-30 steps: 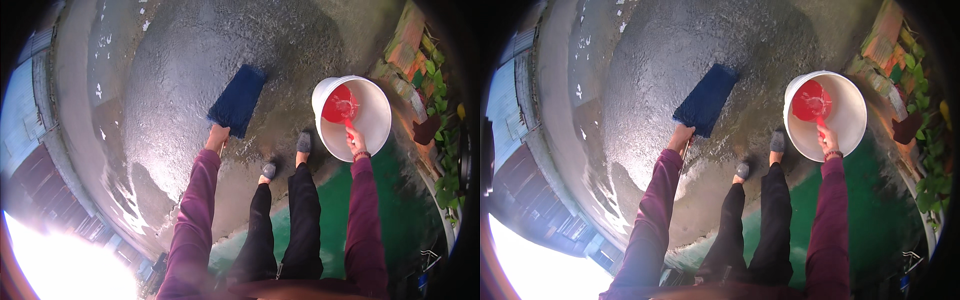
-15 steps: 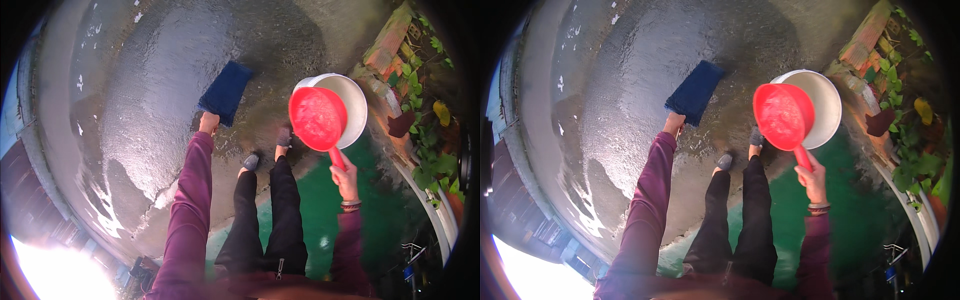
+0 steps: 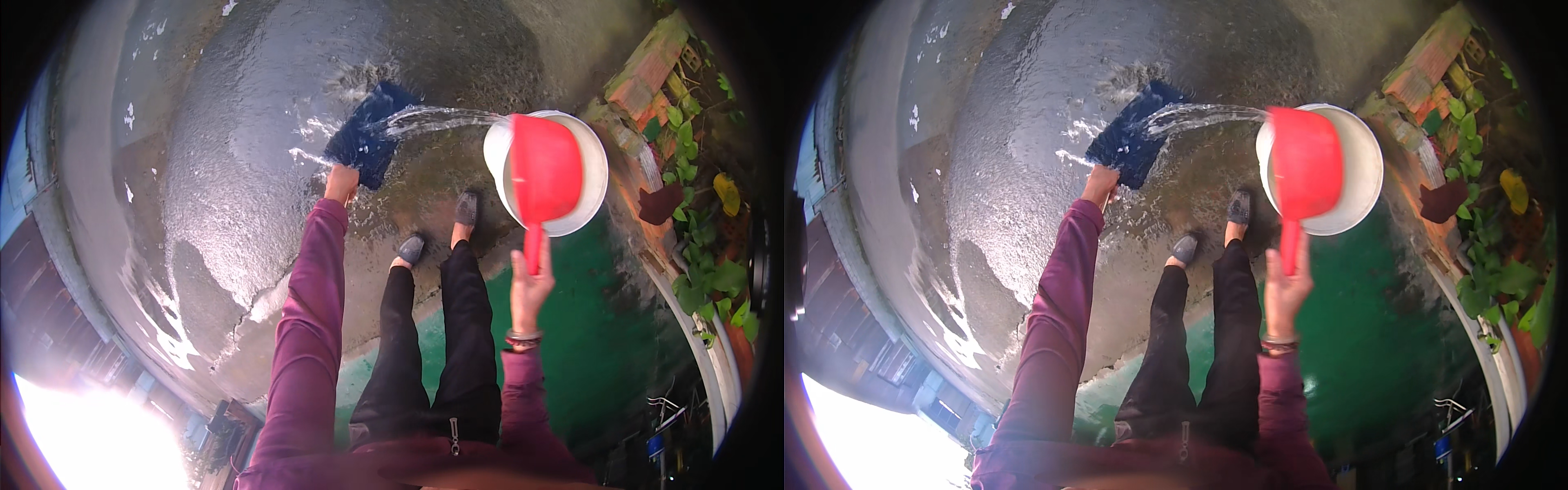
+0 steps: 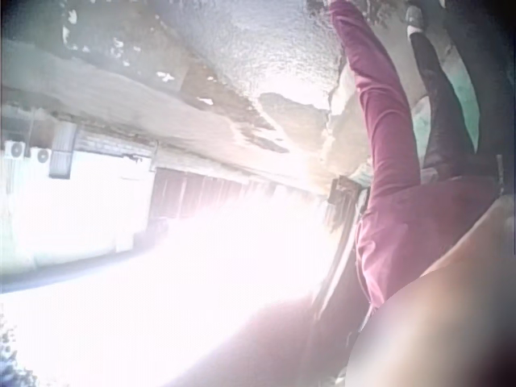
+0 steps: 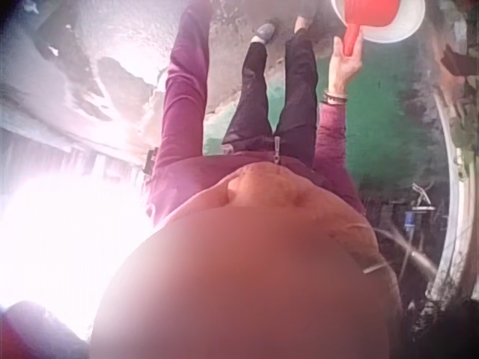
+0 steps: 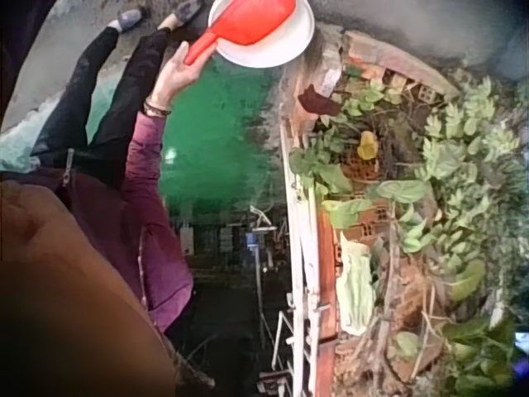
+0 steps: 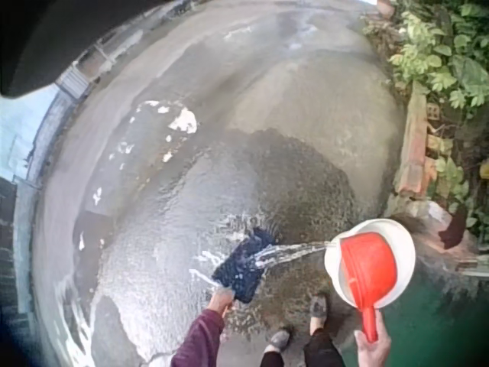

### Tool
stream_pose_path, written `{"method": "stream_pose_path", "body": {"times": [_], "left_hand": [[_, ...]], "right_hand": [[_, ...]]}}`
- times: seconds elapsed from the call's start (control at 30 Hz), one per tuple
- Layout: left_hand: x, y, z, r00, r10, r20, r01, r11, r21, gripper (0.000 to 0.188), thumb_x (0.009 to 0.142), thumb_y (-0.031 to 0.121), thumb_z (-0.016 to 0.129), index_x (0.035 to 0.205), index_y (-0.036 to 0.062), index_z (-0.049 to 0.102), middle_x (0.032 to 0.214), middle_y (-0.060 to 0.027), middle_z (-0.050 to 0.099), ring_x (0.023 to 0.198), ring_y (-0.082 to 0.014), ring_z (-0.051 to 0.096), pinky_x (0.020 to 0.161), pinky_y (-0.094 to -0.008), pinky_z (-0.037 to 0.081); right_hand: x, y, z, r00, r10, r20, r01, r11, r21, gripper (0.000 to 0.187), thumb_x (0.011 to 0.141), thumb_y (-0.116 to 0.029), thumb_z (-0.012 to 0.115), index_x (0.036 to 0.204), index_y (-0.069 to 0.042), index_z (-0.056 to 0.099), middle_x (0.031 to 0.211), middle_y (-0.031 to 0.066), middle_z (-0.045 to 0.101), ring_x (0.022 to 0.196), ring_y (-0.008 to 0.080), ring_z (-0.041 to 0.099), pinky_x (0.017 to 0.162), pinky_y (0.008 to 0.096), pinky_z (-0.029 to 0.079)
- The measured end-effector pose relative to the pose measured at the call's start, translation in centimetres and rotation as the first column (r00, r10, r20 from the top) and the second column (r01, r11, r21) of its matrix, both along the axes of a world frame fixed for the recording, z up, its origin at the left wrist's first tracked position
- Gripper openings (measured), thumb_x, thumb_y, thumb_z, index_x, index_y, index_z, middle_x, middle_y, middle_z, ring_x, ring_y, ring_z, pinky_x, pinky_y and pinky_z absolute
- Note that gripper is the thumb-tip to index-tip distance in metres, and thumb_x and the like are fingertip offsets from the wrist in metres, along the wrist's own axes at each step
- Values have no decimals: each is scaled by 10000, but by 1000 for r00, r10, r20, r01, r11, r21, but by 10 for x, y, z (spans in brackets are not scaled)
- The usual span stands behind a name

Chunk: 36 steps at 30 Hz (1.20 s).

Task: The person mops a green-painted floor using a flat mop, repeatedly dipping it into a bucket of water. They then pour water from a red scoop into a pink basin and wash a dark cloth by hand.

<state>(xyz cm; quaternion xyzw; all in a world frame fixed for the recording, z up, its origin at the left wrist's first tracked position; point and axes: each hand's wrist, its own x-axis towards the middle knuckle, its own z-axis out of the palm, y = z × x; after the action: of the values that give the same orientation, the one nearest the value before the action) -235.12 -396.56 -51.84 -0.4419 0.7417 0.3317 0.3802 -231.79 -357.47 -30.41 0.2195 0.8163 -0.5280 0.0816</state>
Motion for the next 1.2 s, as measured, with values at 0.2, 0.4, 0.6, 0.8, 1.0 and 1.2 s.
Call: {"method": "stream_pose_path", "body": {"times": [0.2,0.4,0.6,0.8,1.0,1.2], "left_hand": [[-25,21,17,999,52,12,-51,995,-86,279,812,150,573,621,-51,539,512,-118,527,374,-220,508,300,-356,359],[-46,34,39,982,-68,178,96,984,-152,256,726,160,505,701,-62,629,666,-187,644,668,-299,666,661,-372,523],[-56,45,47,960,-193,203,227,960,-162,303,744,207,532,756,-81,626,685,-210,642,717,-338,660,724,-389,512],[-73,62,55,964,-134,228,182,963,-200,280,726,131,498,848,-90,621,821,-240,647,729,-344,662,695,-400,521],[-86,68,61,948,-237,214,283,933,-222,339,751,138,497,1007,-52,613,1046,-243,612,965,-370,608,826,-410,492],[-86,66,63,956,-191,221,230,959,-167,373,786,137,476,1107,-14,591,1150,-224,575,1061,-377,561,894,-405,460]], "right_hand": [[-38,137,-106,924,142,356,-256,920,298,548,772,-188,666,1253,-4,479,1125,241,580,1018,328,586,875,366,444],[-69,155,-264,881,132,455,-330,861,388,512,761,-238,665,1207,-29,525,946,187,636,883,331,611,763,400,471],[-87,138,-286,692,-152,705,422,878,-225,439,740,-176,709,1146,-94,564,633,-23,474,423,46,383,361,186,263],[-60,172,-174,781,-20,624,439,728,-526,394,811,-141,623,1188,-69,535,670,-7,501,410,39,385,338,163,236],[-51,147,-47,870,33,492,278,791,-545,533,802,-94,601,1312,-58,450,671,-34,478,430,21,366,363,166,239],[-59,66,16,897,201,394,20,872,-489,540,746,-37,647,1268,-51,509,755,-28,536,498,7,395,420,174,301]]}}
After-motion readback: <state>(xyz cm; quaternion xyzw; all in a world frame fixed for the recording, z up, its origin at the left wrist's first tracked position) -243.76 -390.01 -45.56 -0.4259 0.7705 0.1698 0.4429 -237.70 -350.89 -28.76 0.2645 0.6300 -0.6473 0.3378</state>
